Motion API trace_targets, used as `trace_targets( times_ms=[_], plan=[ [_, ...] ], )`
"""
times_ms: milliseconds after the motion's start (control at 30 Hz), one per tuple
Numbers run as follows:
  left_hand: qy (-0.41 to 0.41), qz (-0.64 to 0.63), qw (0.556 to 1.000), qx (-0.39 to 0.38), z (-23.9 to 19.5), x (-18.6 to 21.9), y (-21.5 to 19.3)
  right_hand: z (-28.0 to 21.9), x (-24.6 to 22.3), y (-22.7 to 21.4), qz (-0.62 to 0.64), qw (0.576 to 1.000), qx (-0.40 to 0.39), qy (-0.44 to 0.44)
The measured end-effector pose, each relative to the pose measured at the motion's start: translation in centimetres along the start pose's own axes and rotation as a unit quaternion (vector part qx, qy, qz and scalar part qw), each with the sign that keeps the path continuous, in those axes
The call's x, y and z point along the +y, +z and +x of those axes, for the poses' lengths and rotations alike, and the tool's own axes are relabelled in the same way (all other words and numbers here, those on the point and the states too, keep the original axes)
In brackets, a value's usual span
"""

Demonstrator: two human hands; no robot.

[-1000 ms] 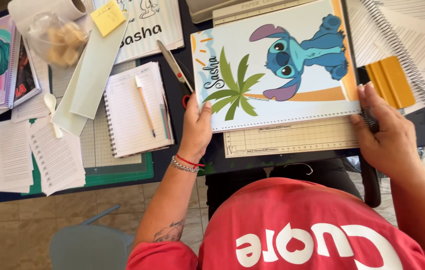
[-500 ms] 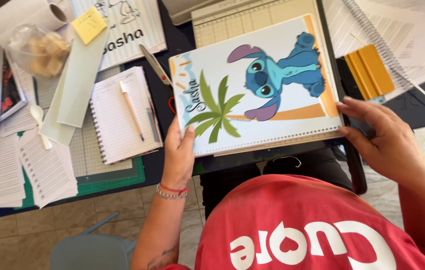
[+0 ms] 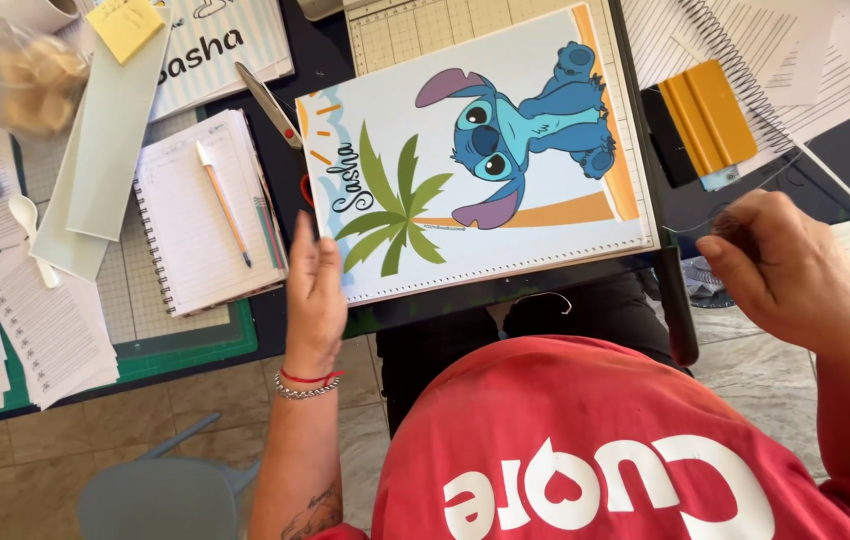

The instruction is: The person is binding a stack of printed papers into a spiral notebook. They are threading a white plastic spiral coil through the pre-punched holes of the paper stack, which features a cartoon character on the cover. The person works methodically to insert the coil through the holes.

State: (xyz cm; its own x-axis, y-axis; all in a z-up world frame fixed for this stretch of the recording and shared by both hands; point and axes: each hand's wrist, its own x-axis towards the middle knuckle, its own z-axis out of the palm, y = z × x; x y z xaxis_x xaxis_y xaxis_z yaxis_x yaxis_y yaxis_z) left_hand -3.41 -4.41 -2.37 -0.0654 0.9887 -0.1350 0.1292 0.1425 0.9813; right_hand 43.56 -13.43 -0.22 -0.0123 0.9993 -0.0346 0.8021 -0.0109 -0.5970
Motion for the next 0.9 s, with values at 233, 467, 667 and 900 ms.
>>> trace_targets(
  times_ms=[233, 467, 667, 900],
  plan=[
    [0.262, 0.453, 0.845, 0.109, -3.1, 6.3, 2.5, 1.2, -0.6, -1.0, 0.001, 0.987, 0.033, -0.155],
    [0.38, 0.328, 0.864, -0.043, -4.6, 7.3, 10.0, 0.4, 0.6, -0.4, 0.024, 0.997, 0.061, -0.035],
    [0.414, 0.271, 0.857, -0.146, -5.0, 7.1, 15.0, 0.6, -0.8, -1.6, 0.053, 0.992, 0.061, -0.092],
    [0.434, 0.291, 0.843, -0.127, -6.4, 6.4, 17.6, 1.3, -1.0, -1.6, 0.064, 0.972, 0.079, -0.212]
  ],
)
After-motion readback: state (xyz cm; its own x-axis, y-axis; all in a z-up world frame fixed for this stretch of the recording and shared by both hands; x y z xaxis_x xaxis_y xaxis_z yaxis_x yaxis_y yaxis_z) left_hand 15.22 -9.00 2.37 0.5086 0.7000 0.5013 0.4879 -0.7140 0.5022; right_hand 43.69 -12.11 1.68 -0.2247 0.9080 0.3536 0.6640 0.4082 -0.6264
